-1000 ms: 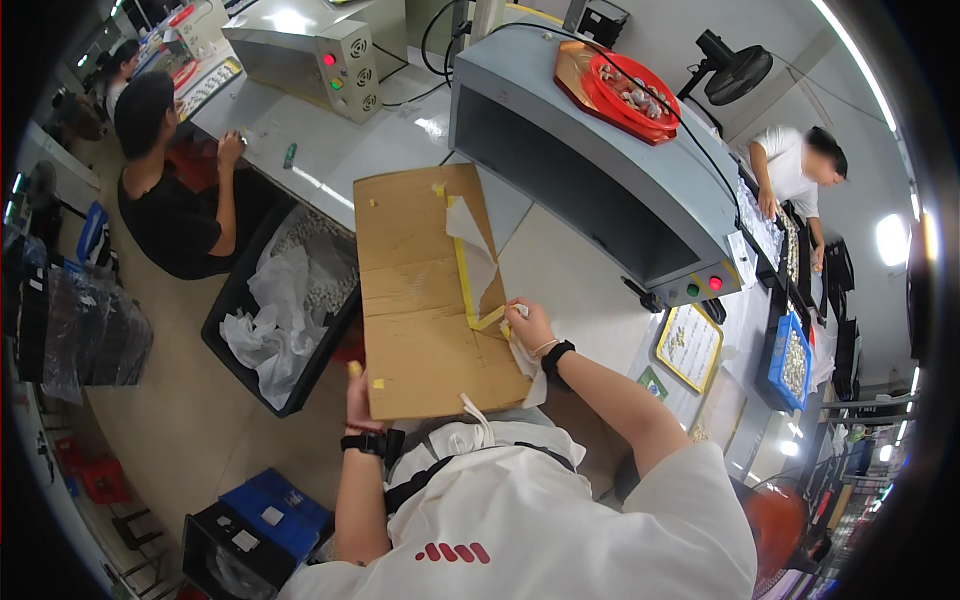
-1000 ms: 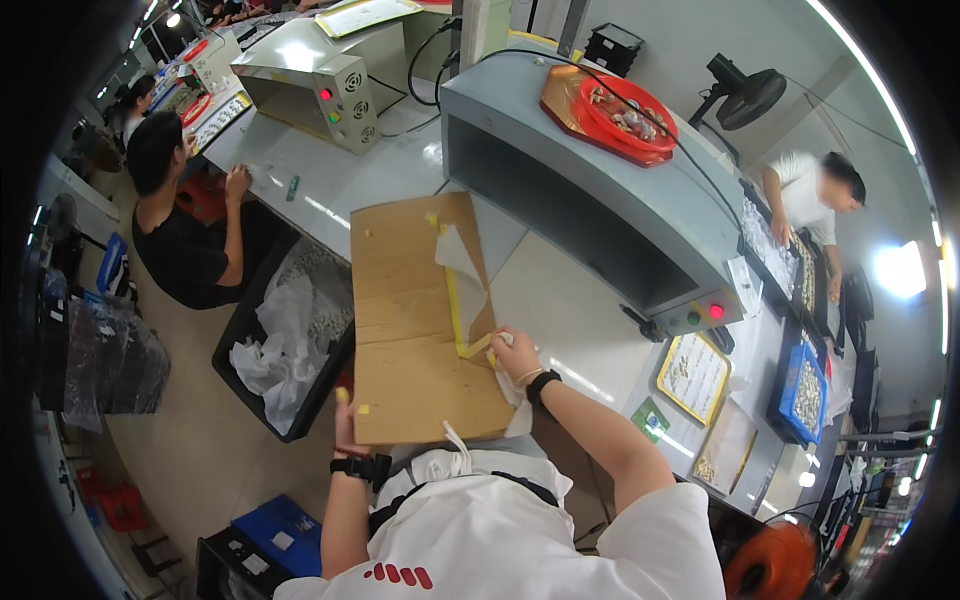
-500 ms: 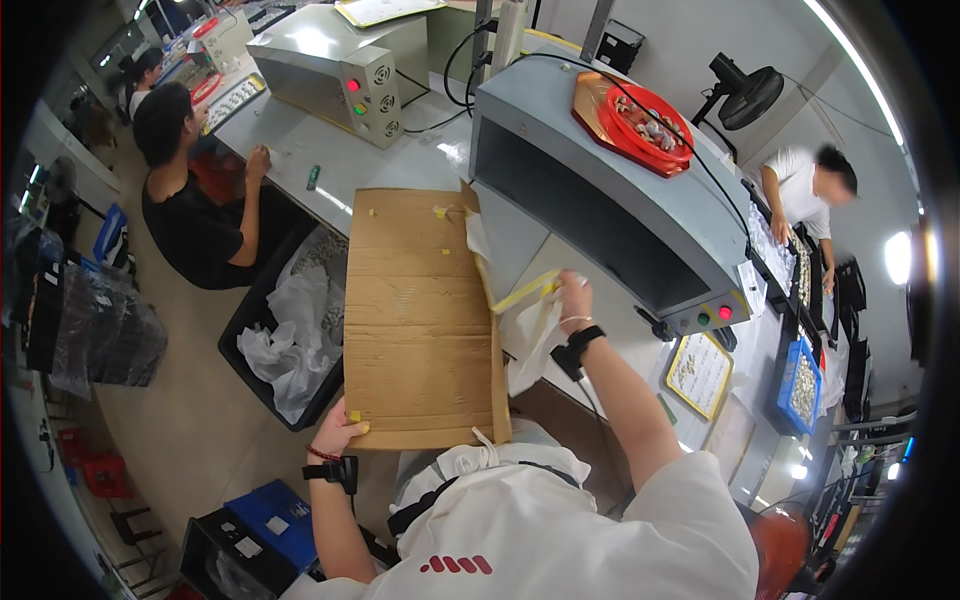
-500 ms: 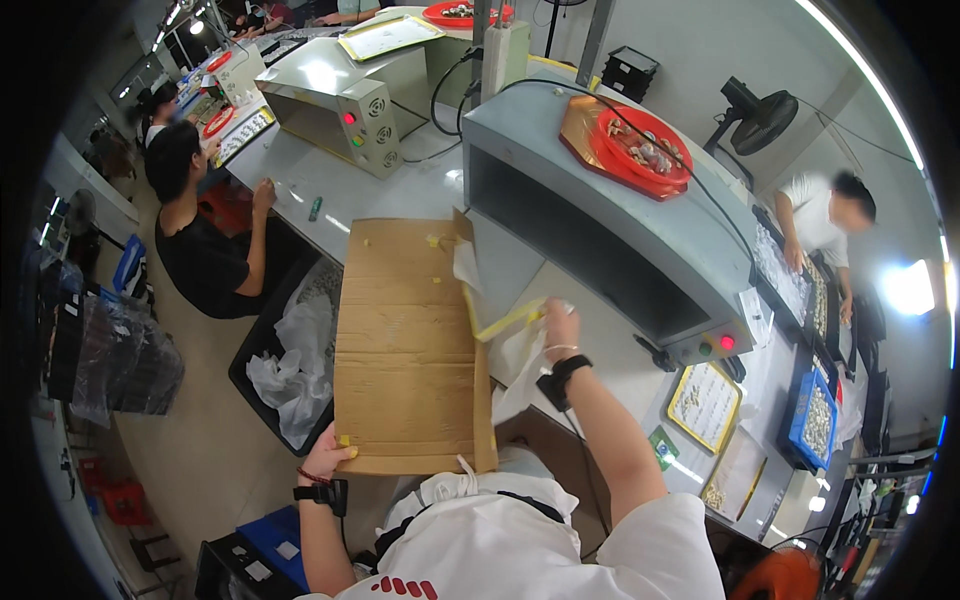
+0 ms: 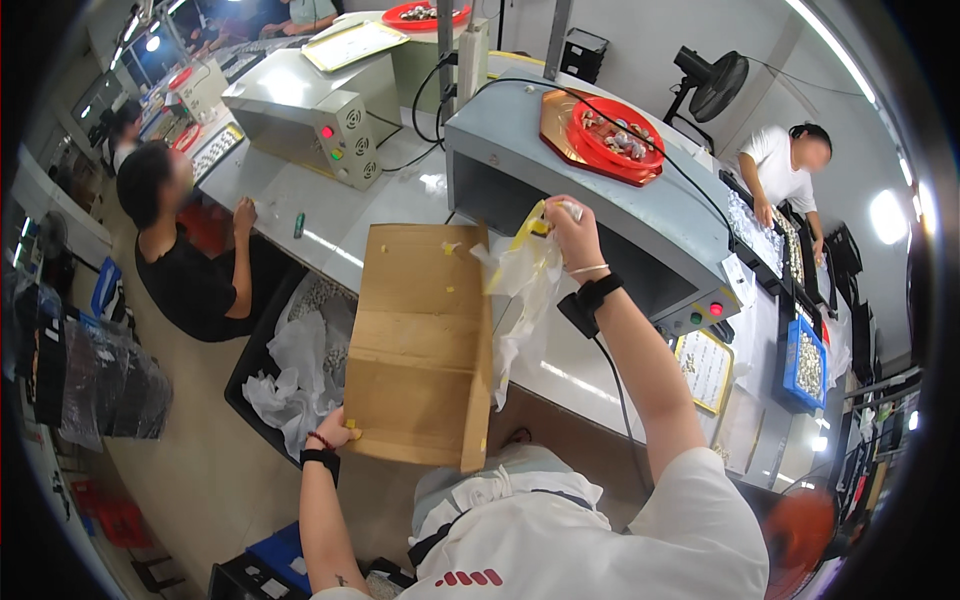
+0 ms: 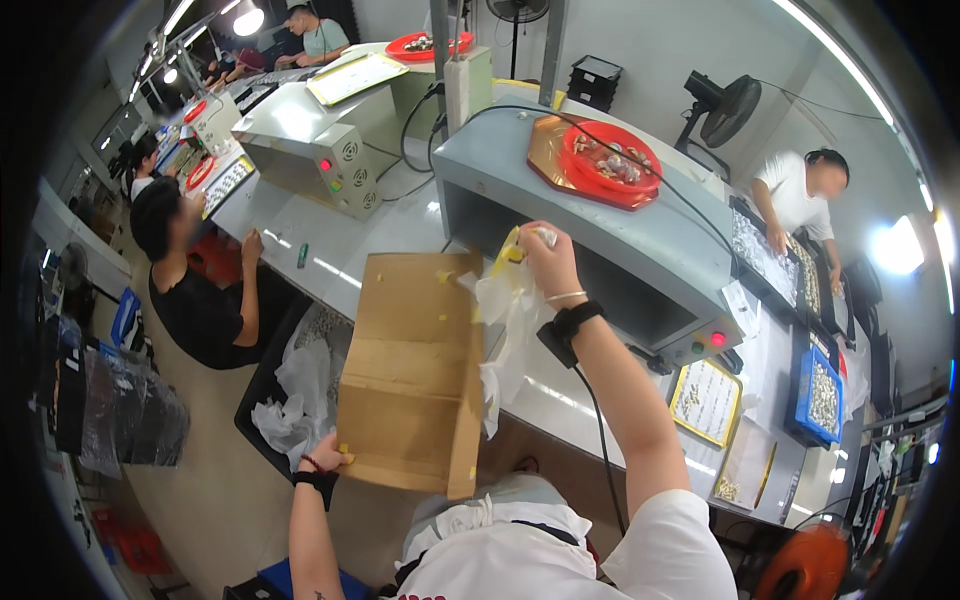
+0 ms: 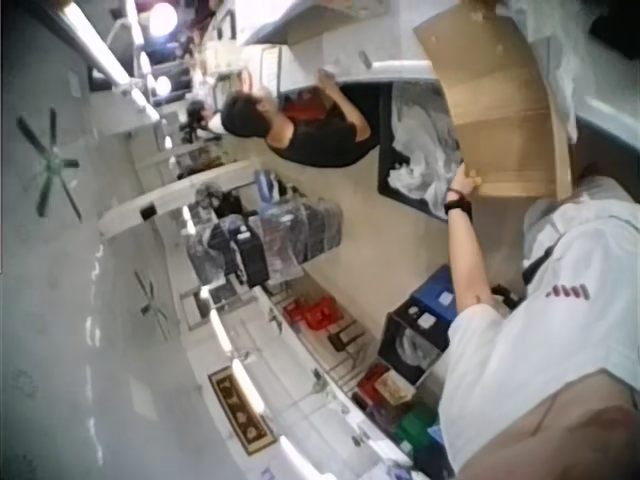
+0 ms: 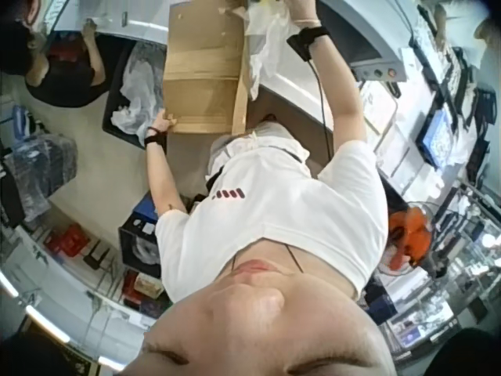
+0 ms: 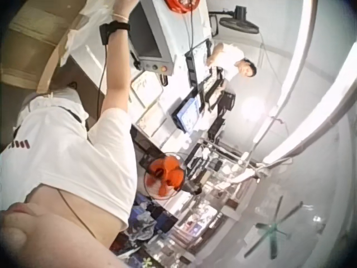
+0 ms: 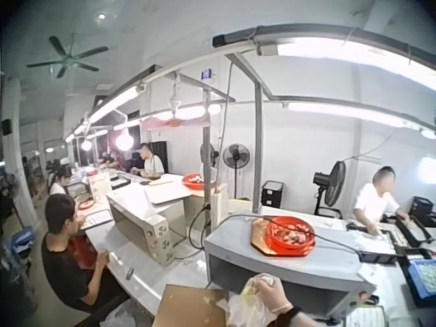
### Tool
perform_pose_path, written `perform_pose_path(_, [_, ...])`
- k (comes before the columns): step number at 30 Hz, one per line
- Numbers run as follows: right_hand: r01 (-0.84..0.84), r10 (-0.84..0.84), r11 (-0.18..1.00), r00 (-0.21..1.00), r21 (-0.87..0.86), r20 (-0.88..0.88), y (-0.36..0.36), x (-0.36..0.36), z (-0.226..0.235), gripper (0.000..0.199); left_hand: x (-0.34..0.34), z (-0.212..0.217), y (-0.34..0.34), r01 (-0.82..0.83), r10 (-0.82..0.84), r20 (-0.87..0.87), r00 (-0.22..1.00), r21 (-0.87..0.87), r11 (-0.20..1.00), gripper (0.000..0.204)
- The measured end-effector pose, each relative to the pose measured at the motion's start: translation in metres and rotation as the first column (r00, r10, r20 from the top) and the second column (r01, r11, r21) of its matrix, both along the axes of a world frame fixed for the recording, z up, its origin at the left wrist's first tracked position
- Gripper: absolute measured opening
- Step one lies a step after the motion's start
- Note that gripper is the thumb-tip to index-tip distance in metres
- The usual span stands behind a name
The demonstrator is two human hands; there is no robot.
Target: The person collects small, white, wrapped items from a machine's output chute into a blue plastic tray. They then manually transfer the items from the tray onto a table surface and subsequently pack them into a cardboard box lined with a plastic bag.
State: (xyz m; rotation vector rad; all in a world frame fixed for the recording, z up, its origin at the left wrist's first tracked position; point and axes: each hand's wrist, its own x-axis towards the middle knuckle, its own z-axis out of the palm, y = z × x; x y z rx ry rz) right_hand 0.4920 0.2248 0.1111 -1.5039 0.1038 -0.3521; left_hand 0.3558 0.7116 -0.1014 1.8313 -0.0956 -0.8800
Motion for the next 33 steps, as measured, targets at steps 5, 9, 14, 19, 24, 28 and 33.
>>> perform_pose_path(5, [0.077,-0.097,0.978,0.991,0.193,0.095,-0.008,0.012,0.05,0.013,-0.022,-0.08,0.061,0.071,-0.082,0.067,0.994,0.156,0.985,0.056])
perform_pose_path(9, [0.096,-0.139,0.969,0.974,0.228,0.181,-0.029,-0.002,0.084,0.012,-0.022,-0.039,0.036,0.028,-0.023,-0.037,0.999,0.138,0.99,0.054])
perform_pose_path(14, [0.137,-0.237,0.918,0.942,0.373,0.239,-0.045,-0.031,0.137,0.011,-0.021,-0.058,0.056,0.005,-0.008,0.073,0.997,0.043,0.999,0.048])
perform_pose_path(19, [0.212,-0.403,0.865,0.833,0.455,0.379,-0.086,-0.06,0.182,0.012,-0.004,-0.084,0.039,-0.017,0.009,0.084,0.996,0.098,0.995,0.035])
perform_pose_path(24, [0.276,-0.457,0.871,0.758,0.406,0.466,-0.125,-0.119,0.214,0.01,0.015,-0.047,0.008,0.045,-0.06,0.066,0.996,0.21,0.977,0.034])
perform_pose_path(28, [0.384,-0.617,0.776,0.627,0.5,0.476,-0.153,-0.167,0.248,0.016,0.021,-0.034,0.004,0.056,-0.077,0.084,0.993,0.233,0.971,0.034])
perform_pose_path(33, [0.843,-0.57,0.537,0.391,-0.032,0.723,-0.181,-0.237,0.231,0.019,0.027,-0.022,0.003,0.098,-0.127,0.099,0.987,0.26,0.961,0.034])
